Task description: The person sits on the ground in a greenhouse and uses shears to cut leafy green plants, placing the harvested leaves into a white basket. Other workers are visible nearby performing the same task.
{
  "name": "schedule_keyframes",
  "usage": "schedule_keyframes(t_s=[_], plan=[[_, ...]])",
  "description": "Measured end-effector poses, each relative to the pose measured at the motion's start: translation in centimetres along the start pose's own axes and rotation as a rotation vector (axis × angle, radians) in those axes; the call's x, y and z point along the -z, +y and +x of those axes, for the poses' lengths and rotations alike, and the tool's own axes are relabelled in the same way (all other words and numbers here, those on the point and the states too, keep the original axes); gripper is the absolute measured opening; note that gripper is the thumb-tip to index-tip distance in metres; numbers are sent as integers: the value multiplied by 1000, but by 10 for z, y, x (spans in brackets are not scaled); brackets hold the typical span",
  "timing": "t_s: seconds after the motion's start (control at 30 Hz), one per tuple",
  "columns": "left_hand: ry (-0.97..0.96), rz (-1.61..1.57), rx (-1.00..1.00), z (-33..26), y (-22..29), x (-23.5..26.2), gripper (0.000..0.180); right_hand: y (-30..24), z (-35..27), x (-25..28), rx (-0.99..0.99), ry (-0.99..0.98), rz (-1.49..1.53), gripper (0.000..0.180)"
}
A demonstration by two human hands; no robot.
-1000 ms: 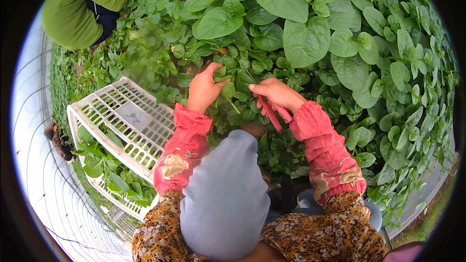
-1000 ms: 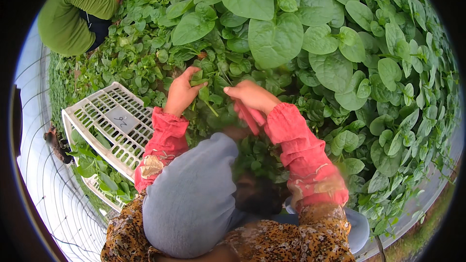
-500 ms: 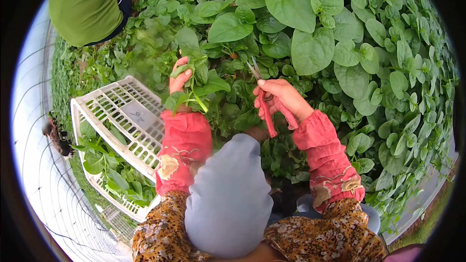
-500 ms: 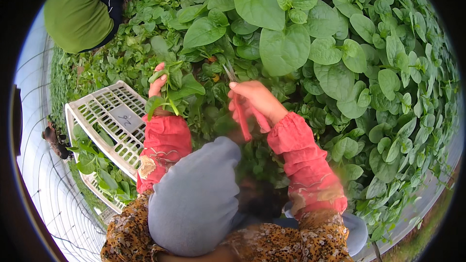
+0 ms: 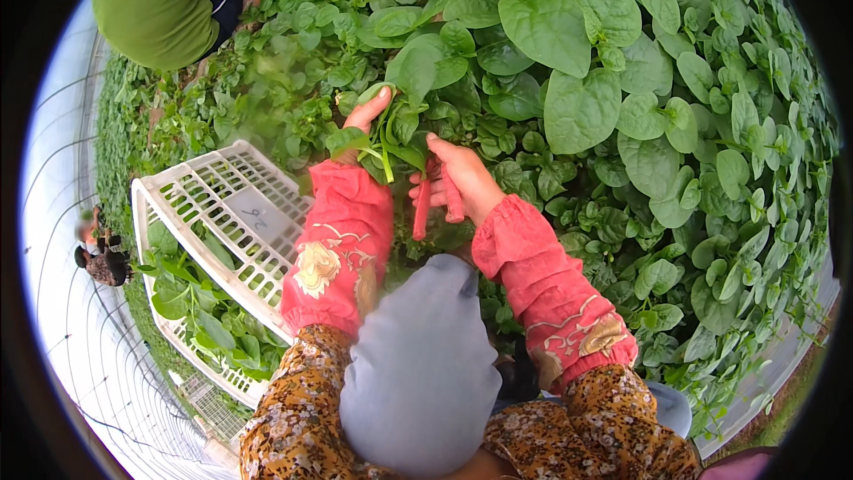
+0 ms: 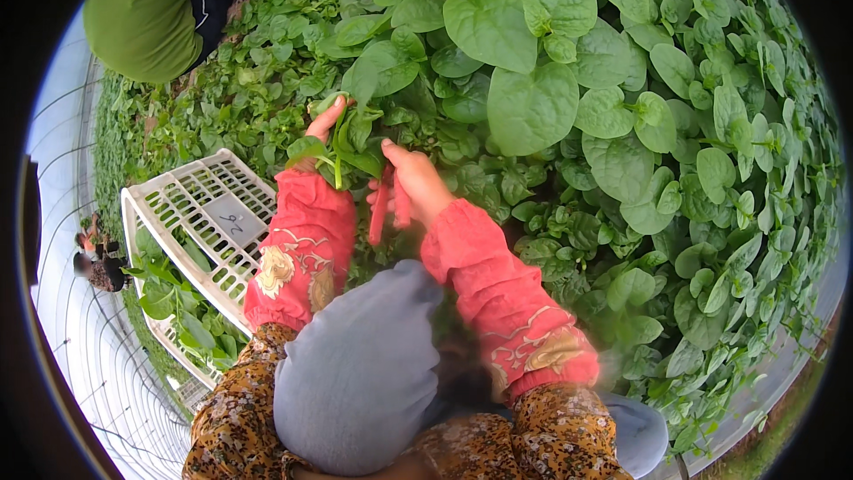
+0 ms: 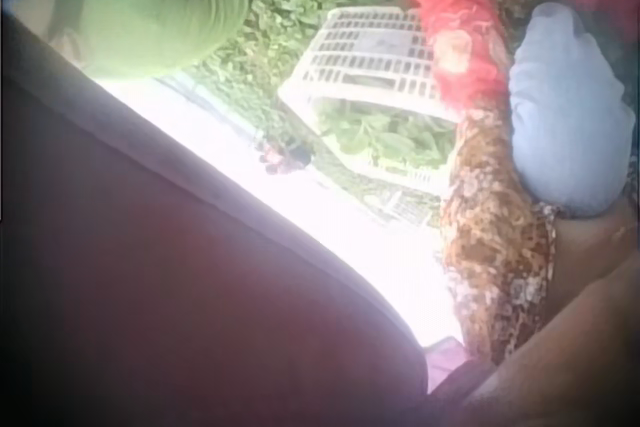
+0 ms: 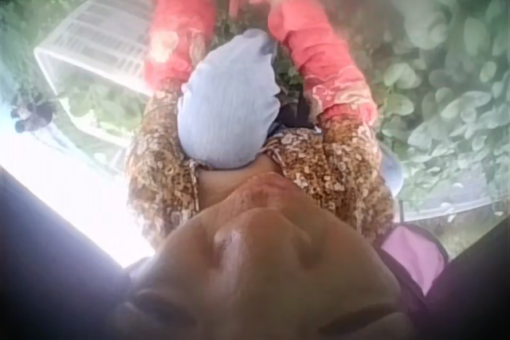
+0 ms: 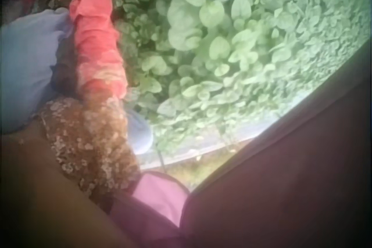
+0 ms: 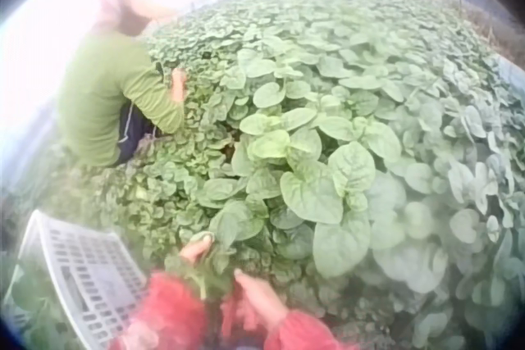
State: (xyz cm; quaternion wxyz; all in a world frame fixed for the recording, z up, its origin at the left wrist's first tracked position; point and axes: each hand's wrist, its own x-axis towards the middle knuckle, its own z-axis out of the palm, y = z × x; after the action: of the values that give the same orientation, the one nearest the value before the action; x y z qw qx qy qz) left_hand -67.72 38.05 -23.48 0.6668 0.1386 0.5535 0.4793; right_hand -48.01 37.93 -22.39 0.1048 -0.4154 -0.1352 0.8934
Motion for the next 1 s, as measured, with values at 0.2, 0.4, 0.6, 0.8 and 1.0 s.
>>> schedule_keyframes(t_s=[0.2,0.4,0.6,0.8,1.0], plan=[[-221,-470,-280,-10,-44,37,46,19,6,9,86,67,-29,39],[-225,-627,-434,-45,-40,-1,50,15,-55,24,442,48,-202,27],[-473,-674,-440,-81,-17,-49,54,-35,-139,-32,843,-27,-352,31],[-815,-738,-551,-150,27,-85,59,-45,-198,-72,1047,-109,-334,28],[-473,-542,-860,-277,81,-32,62,-40,-243,-94,1215,26,-377,26]])
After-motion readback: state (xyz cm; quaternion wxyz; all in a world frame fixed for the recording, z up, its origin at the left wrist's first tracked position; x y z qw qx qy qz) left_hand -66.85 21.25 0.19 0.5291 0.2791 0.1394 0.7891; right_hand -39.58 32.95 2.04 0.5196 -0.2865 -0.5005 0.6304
